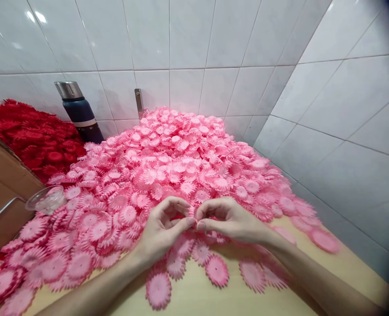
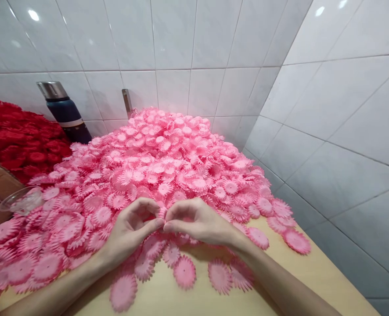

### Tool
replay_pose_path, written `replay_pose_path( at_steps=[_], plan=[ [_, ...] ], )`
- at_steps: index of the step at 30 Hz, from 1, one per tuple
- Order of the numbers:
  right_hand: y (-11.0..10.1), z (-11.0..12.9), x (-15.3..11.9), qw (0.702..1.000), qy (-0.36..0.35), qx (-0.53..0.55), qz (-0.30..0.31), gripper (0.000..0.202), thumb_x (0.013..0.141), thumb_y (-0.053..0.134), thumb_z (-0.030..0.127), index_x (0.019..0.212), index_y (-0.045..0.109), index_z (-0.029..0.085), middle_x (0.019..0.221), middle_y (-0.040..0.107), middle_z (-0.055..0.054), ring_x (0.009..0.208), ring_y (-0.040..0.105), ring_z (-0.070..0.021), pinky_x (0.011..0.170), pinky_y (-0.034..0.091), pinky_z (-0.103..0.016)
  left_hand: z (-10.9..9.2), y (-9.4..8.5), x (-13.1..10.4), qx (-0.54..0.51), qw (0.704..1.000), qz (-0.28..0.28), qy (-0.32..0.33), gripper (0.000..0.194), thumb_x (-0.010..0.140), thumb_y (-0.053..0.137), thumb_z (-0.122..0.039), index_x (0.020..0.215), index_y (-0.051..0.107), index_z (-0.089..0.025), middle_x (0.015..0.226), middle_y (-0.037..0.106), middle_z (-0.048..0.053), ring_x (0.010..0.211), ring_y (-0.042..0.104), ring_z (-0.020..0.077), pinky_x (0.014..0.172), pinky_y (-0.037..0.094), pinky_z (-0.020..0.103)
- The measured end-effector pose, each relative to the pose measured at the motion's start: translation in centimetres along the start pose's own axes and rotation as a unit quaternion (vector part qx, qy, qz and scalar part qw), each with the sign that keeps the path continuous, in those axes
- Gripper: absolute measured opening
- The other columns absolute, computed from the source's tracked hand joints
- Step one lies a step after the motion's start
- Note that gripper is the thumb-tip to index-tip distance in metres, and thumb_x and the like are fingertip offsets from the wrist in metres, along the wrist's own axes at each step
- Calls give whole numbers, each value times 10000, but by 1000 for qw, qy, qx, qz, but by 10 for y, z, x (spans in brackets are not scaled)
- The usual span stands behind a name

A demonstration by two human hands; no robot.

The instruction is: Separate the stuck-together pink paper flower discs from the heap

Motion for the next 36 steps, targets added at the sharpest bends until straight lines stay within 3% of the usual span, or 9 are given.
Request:
replay_pose_path(
  at_steps=[15, 23, 26, 32, 36],
  plan=[
    [0, 0, -2, 1000, -2, -19, 5, 112, 787, 736, 241, 790, 700, 135, 679, 651, -9, 593, 554, -85, 549, 446, -204, 2, 1, -1, -7, 1000, 13, -11, 163, 791, 731, -164, 917, 630, -190, 897, 623, -2, 846, 598, 102, 766, 507, 217],
    [-1, 1, -4, 999, -6, -31, 10, 145, 852, 676, 283, 833, 689, 139, 727, 653, -17, 612, 560, -88, 568, 458, -213, 1, -1, 0, 12, 1000, 8, 2, 144, 806, 718, -189, 914, 624, -182, 892, 614, 8, 852, 588, 119, 779, 497, 240],
    [-7, 4, -6, 999, -15, -30, 3, 144, 862, 666, 286, 827, 673, 147, 734, 638, -10, 624, 558, -88, 574, 457, -211, -4, 1, 1, 10, 1000, 10, 10, 108, 816, 699, -184, 868, 605, -169, 861, 598, 8, 825, 578, 123, 770, 492, 251],
    [-32, 15, -8, 997, -55, 15, -47, 161, 860, 676, 299, 791, 648, 157, 700, 600, -5, 606, 531, -89, 544, 441, -209, -8, -9, 3, -1, 999, -36, 11, 172, 807, 704, -223, 816, 542, -167, 815, 544, -4, 761, 534, 111, 727, 467, 244],
    [-32, 11, -8, 995, -55, 77, -20, 163, 854, 683, 288, 778, 637, 151, 657, 562, 4, 554, 492, -79, 505, 418, -206, -11, -5, 0, -18, 999, -25, 7, 194, 813, 700, -256, 812, 523, -175, 829, 550, 2, 759, 523, 112, 715, 460, 241]
  ],
)
Point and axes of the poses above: each hand's wrist, its own x-axis towards the middle knuckle, its own y-axis out of the palm, z = x × y, the point moved 9 cm from there along x, towards the middle knuckle
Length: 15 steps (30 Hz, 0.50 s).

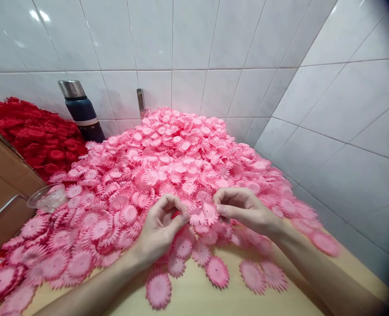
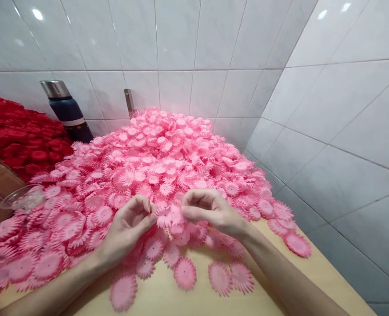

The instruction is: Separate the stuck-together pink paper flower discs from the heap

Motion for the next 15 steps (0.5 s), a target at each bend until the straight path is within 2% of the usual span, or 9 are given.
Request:
replay_pose_path(
  at_steps=[4, 8, 11, 15],
  plan=[
    [1, -8, -2, 998, 7, 54, 41, 133, 863, 675, 237, 777, 637, 143, 618, 568, 6, 526, 494, -73, 488, 400, -196, -6, 5, -2, -27, 999, 11, 14, 205, 821, 694, -245, 790, 503, -176, 797, 541, -6, 740, 505, 104, 704, 446, 232],
    [0, -13, -3, 994, 8, 97, 53, 127, 848, 690, 227, 768, 652, 137, 627, 591, -6, 531, 519, -78, 492, 412, -199, -7, 5, -3, -26, 999, 21, 18, 157, 850, 652, -195, 799, 504, -179, 800, 536, -9, 737, 499, 102, 700, 437, 229],
    [6, -12, 0, 992, 14, 106, 62, 129, 836, 705, 236, 766, 655, 139, 605, 578, 9, 515, 511, -73, 490, 415, -196, -9, 7, -5, 30, 998, 44, 32, 89, 884, 586, -155, 806, 552, -183, 812, 551, -2, 765, 516, 115, 720, 432, 238],
    [13, -5, 3, 997, 25, 47, 47, 111, 836, 705, 219, 776, 663, 136, 619, 604, 1, 534, 526, -76, 506, 430, -199, -10, 12, -8, 122, 989, 79, 27, 158, 906, 526, -134, 876, 671, -190, 908, 632, 36, 892, 578, 165, 834, 433, 289]
  ],
)
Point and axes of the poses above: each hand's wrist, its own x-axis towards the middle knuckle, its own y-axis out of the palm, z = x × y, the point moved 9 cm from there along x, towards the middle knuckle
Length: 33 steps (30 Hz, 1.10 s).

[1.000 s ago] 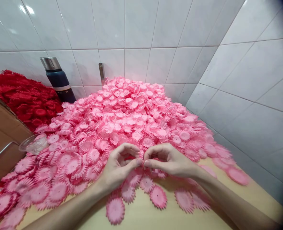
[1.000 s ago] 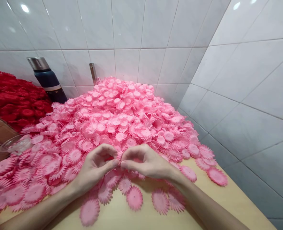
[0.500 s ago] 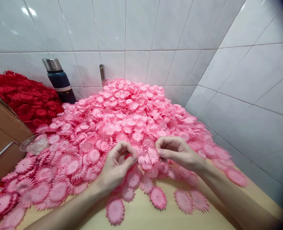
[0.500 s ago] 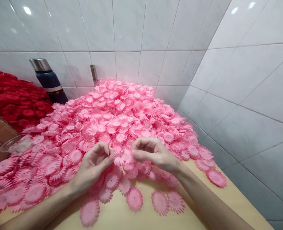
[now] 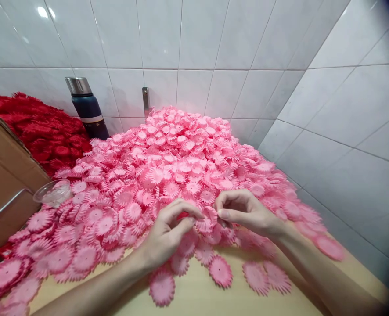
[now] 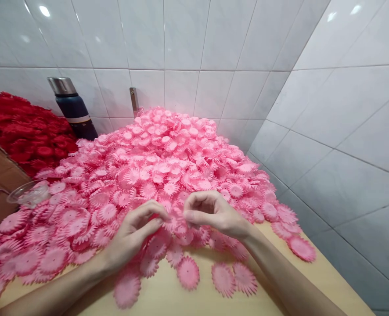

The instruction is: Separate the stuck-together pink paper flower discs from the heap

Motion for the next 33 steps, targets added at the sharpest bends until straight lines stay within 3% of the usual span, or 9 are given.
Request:
replay_pose_path(
  at_steps=[10, 18, 25, 33],
  plan=[
    [17, -10, 1, 997, 30, -76, 11, 143, 843, 697, 288, 828, 679, 147, 721, 621, -2, 611, 527, -85, 563, 434, -208, 7, 7, 3, -15, 1000, -19, -9, 166, 869, 631, -284, 764, 659, -159, 840, 614, 48, 809, 572, 172, 764, 451, 301],
    [6, 0, -1, 995, 18, -94, -2, 128, 870, 669, 277, 836, 642, 156, 757, 616, -7, 660, 558, -92, 600, 454, -215, 7, -2, 1, 6, 999, -35, -25, 157, 899, 594, -261, 789, 647, -162, 843, 596, 30, 815, 557, 153, 780, 432, 272],
    [-27, 7, -6, 996, -34, -6, -83, 168, 843, 697, 311, 806, 628, 162, 661, 560, -3, 586, 518, -108, 521, 410, -234, 3, -9, -3, -8, 997, -75, -10, 184, 908, 572, -286, 776, 609, -163, 774, 564, 13, 737, 520, 139, 695, 425, 249],
    [-24, 5, -2, 990, -48, 83, -100, 186, 788, 743, 296, 750, 615, 165, 605, 557, -2, 546, 528, -117, 490, 383, -240, -6, -14, -7, -25, 991, -128, 28, 174, 916, 562, -254, 763, 587, -174, 761, 544, 1, 736, 505, 129, 688, 409, 240]
  ],
)
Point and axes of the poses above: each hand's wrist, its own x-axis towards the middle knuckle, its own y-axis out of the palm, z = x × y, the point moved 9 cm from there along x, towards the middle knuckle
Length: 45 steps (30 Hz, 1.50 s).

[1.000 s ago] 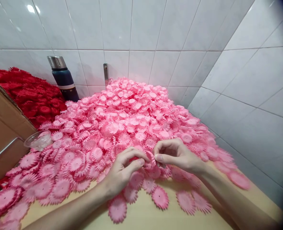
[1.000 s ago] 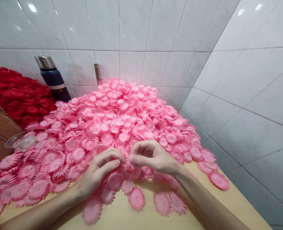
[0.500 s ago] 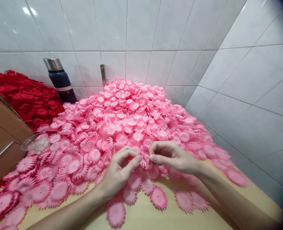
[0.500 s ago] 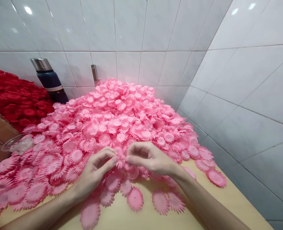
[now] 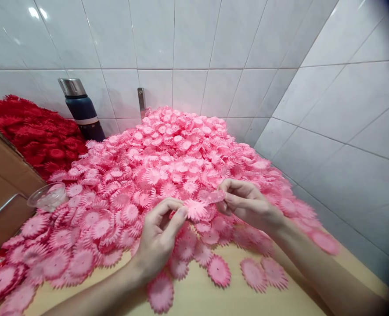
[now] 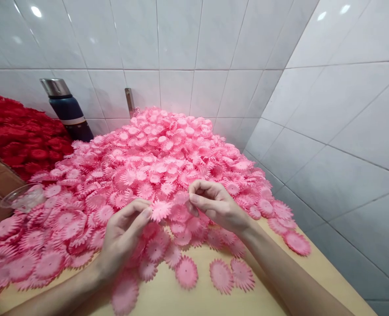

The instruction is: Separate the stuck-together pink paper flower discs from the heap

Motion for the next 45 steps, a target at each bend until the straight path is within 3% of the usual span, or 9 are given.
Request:
replay_pose_path(
  at_steps=[13, 20, 29, 31, 35, 37, 41, 43, 45],
  plan=[
    [2, 4, 8, 999, -30, -13, -33, 185, 789, 743, 311, 766, 628, 168, 647, 574, -10, 562, 497, -113, 527, 387, -257, 0, -12, 0, -33, 998, -56, 24, 149, 930, 546, -250, 807, 601, -187, 747, 517, -15, 705, 462, 115, 662, 396, 227],
    [-4, 11, 9, 989, -84, -95, -75, 121, 857, 684, 307, 823, 643, 198, 700, 532, 7, 622, 485, -107, 577, 413, -246, -1, -14, 4, -1, 997, -71, 36, 155, 932, 543, -245, 809, 606, -176, 768, 541, -8, 734, 491, 117, 687, 410, 229],
    [-7, 31, 2, 933, -163, -266, -180, 69, 890, 619, 255, 842, 622, 205, 753, 562, 0, 644, 497, -112, 553, 422, -234, -4, -11, 3, 28, 996, -69, 40, 142, 924, 550, -231, 815, 618, -170, 787, 569, -5, 765, 530, 120, 720, 434, 226],
    [-21, 40, -2, 918, -182, -268, -228, 78, 893, 611, 249, 831, 615, 202, 734, 562, 2, 646, 511, -115, 566, 429, -242, -3, -17, 3, 7, 996, -81, 41, 141, 927, 547, -243, 828, 621, -175, 786, 571, -8, 753, 532, 117, 705, 438, 227],
    [-55, 64, -22, 857, -268, -237, -372, 95, 882, 627, 258, 804, 620, 203, 694, 571, 11, 605, 522, -107, 569, 443, -250, -1, -32, 4, -32, 990, -128, 44, 128, 911, 576, -263, 819, 620, -184, 765, 548, -24, 714, 503, 102, 676, 433, 215],
    [-50, 63, -18, 850, -259, -285, -360, 69, 833, 691, 243, 876, 657, 199, 773, 642, -17, 690, 596, -138, 637, 492, -285, 0, -27, 6, -16, 994, -106, 32, 148, 897, 595, -260, 778, 618, -176, 741, 548, -27, 700, 500, 97, 669, 433, 207],
    [-21, 51, -8, 849, -243, -375, -282, 289, 836, 682, 208, 1122, 645, 225, 1040, 692, -65, 884, 637, -190, 763, 515, -363, 5, -13, 5, 19, 997, -68, -6, 165, 869, 634, -272, 746, 644, -164, 729, 609, -14, 703, 549, 99, 671, 454, 198],
    [0, 51, -8, 843, -268, -408, -224, 187, 855, 653, 183, 1036, 667, 224, 963, 698, -49, 834, 631, -179, 728, 513, -353, 9, -8, 4, 14, 998, -56, -26, 133, 844, 668, -277, 775, 663, -163, 755, 650, -2, 722, 592, 111, 688, 482, 207],
    [23, 47, -7, 860, -285, -407, -120, 113, 841, 666, 168, 943, 670, 216, 840, 696, -28, 763, 635, -167, 683, 521, -333, 13, -4, 4, 7, 999, -36, -40, 103, 824, 692, -267, 817, 683, -165, 796, 686, 13, 753, 632, 130, 711, 511, 224]
  ],
)
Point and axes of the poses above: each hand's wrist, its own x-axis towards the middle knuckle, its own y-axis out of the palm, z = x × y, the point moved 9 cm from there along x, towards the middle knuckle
